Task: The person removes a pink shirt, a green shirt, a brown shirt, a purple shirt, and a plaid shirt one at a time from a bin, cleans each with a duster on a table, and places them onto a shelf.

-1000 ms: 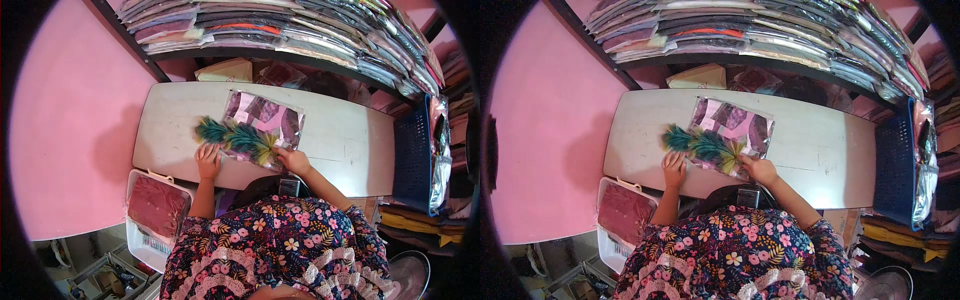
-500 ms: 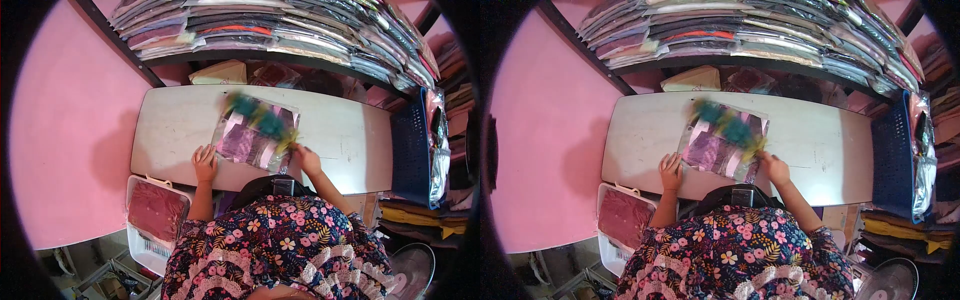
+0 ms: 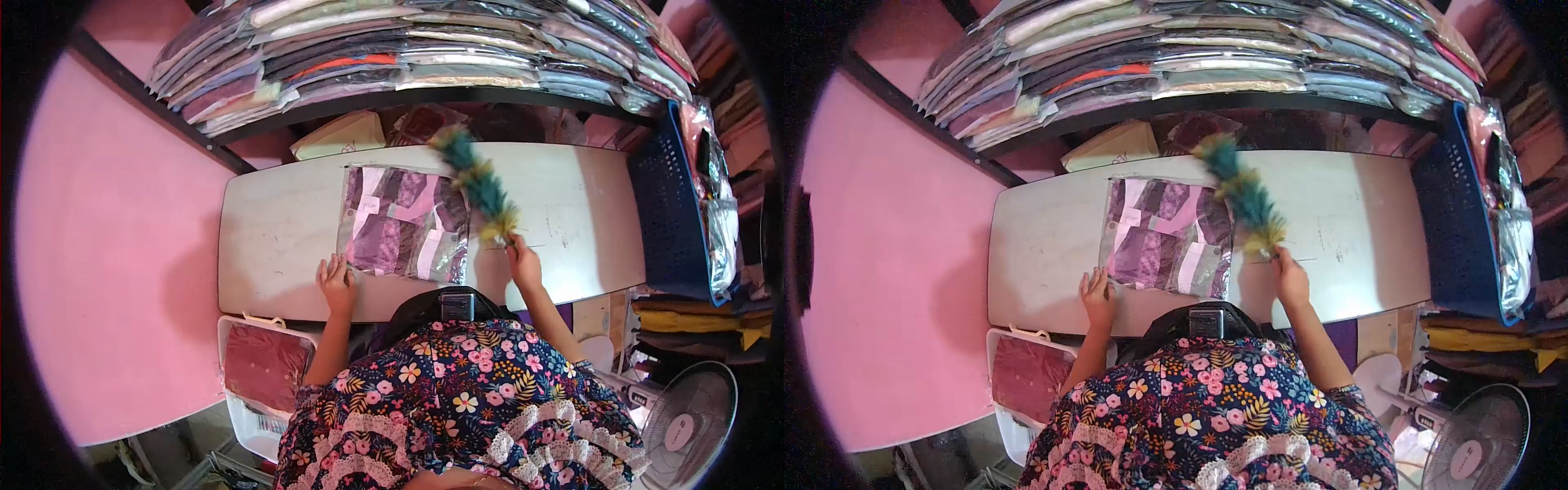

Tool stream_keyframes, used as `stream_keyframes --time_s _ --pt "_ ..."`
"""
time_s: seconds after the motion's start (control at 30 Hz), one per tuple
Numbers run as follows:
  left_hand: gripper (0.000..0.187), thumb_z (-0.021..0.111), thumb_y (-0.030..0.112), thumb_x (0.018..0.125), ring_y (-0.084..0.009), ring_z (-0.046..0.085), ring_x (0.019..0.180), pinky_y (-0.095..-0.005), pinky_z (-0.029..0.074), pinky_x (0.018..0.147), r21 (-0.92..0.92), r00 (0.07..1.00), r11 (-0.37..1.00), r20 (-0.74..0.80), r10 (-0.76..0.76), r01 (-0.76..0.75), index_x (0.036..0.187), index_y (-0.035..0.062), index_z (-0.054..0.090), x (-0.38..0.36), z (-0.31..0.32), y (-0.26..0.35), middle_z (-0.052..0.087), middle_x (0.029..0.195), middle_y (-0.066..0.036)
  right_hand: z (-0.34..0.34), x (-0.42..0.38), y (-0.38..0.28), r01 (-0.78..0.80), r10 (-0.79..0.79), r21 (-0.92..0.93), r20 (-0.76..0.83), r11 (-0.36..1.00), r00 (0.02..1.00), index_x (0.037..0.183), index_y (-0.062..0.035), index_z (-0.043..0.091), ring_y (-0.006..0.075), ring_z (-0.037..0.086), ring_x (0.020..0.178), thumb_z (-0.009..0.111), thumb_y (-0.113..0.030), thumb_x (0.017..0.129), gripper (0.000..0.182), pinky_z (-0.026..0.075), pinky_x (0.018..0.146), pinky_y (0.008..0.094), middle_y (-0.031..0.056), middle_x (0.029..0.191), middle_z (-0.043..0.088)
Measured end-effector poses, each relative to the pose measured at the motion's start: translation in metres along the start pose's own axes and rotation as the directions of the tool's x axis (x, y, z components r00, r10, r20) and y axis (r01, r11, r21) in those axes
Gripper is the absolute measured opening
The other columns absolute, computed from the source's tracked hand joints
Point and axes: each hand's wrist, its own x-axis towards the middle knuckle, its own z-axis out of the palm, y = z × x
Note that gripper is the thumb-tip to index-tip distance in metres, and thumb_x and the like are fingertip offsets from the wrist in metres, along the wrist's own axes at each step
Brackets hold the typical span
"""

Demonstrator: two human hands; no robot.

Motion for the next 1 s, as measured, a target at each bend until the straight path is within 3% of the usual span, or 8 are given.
stream_keyframes --time_s 0.17,0.23,0.3,0.4,0.47,0.5,0.73,1.0 --pt "0.036 0.059 0.016 0.078 -0.0323 0.055 0.108 -0.0422 0.031 0.105 -0.179 0.933 0.984 0.353 0.071 -0.008 0.112 0.006 0.061 -0.011 -0.001 0.052 0.061 0.111 -0.017 -0.001 -0.013 -0.009 0.15 -0.135 0.134 -0.115 0.98 0.984 0.114 -0.0072 0.05 0.0406 0.06 0.081 0.054 -0.014 0.086 0.029 0.049 0.067 0.0458 0.0218 0.091 0.063" --pt "0.035 0.059 0.017 0.078 -0.0322 0.056 0.105 -0.0421 0.034 0.102 -0.26 0.865 0.956 0.438 0.245 -0.139 0.112 0.0074 0.062 -0.015 0.003 0.062 0.063 0.108 -0.015 0.004 -0.031 -0.012 0.341 -0.347 0.162 0.012 0.926 0.938 0.12 -0.0141 0.049 0.0378 0.061 0.083 0.052 -0.017 0.087 0.034 0.05 0.069 0.0432 0.0194 0.098 0.062" --pt "0.034 0.059 0.017 0.079 -0.0322 0.058 0.102 -0.0419 0.037 0.1 -0.352 0.76 0.9 0.502 0.414 -0.257 0.111 0.0087 0.063 -0.01 -0.001 0.072 0.064 0.105 -0.013 -0.008 -0.045 -0.022 0.315 -0.26 -0.102 0.361 0.944 0.896 0.12 -0.018 0.05 0.0368 0.062 0.08 0.049 -0.02 0.088 0.032 0.05 0.067 0.0439 0.0183 0.094 0.062" --pt "0.031 0.059 0.02 0.081 -0.0329 0.061 0.092 -0.0409 0.044 0.091 -0.341 0.86 0.922 0.397 0.319 -0.185 0.11 0.0094 0.063 0.004 -0.014 0.083 0.066 0.099 -0.011 0.007 -0.043 0.006 0.1 -0.083 -0.101 0.157 0.99 0.984 0.119 -0.0186 0.05 0.0365 0.062 0.078 0.048 -0.022 0.088 0.031 0.05 0.066 0.0454 0.0181 0.091 0.062" --pt "0.03 0.06 0.019 0.082 -0.0302 0.064 0.087 -0.0361 0.048 0.082 -0.396 0.853 0.886 0.521 0.001 0.241 0.109 0.0068 0.063 0.009 -0.009 0.061 0.067 0.098 -0.013 0.013 -0.032 0.01 0.025 -0.023 0.027 -0.077 0.999 0.997 0.119 -0.0168 0.05 0.0388 0.061 0.079 0.047 -0.019 0.088 0.031 0.049 0.067 0.0469 0.0194 0.091 0.062" --pt "0.03 0.06 0.019 0.082 -0.0302 0.064 0.087 -0.0361 0.048 0.082 -0.395 0.851 0.887 0.525 0.004 0.239 0.109 0.0068 0.063 0.01 -0.008 0.052 0.067 0.098 -0.013 0.016 -0.027 0.013 0.0 0.016 0.109 -0.15 0.994 0.989 0.119 -0.0165 0.05 0.0395 0.061 0.079 0.046 -0.018 0.088 0.031 0.049 0.067 0.0475 0.0199 0.091 0.062" --pt "0.025 0.057 0.009 0.086 -0.0133 0.061 0.088 -0.0257 0.047 0.079 -0.586 0.835 0.628 0.512 -0.203 0.512 0.11 0.0023 0.062 0.027 0.014 0.013 0.066 0.097 -0.007 0.023 -0.039 -0.026 0.509 -0.463 -0.088 0.304 0.856 0.833 0.123 -0.0219 0.046 0.0364 0.061 0.063 0.048 -0.023 0.087 0.037 0.05 0.054 0.0455 0.0165 0.083 0.06" --pt "0.041 0.054 0.019 0.089 -0.0151 0.058 0.096 -0.0289 0.045 0.082 -0.518 0.6 0.314 0.742 -0.298 0.796 0.126 0.002 0.046 0.05 0.007 0.033 0.06 0.111 -0.008 0.025 -0.006 -0.04 0.13 -0.13 -0.083 0.003 0.988 0.991 0.119 -0.0211 0.047 0.0359 0.062 0.068 0.046 -0.024 0.088 0.031 0.05 0.057 0.0459 0.0177 0.086 0.06"
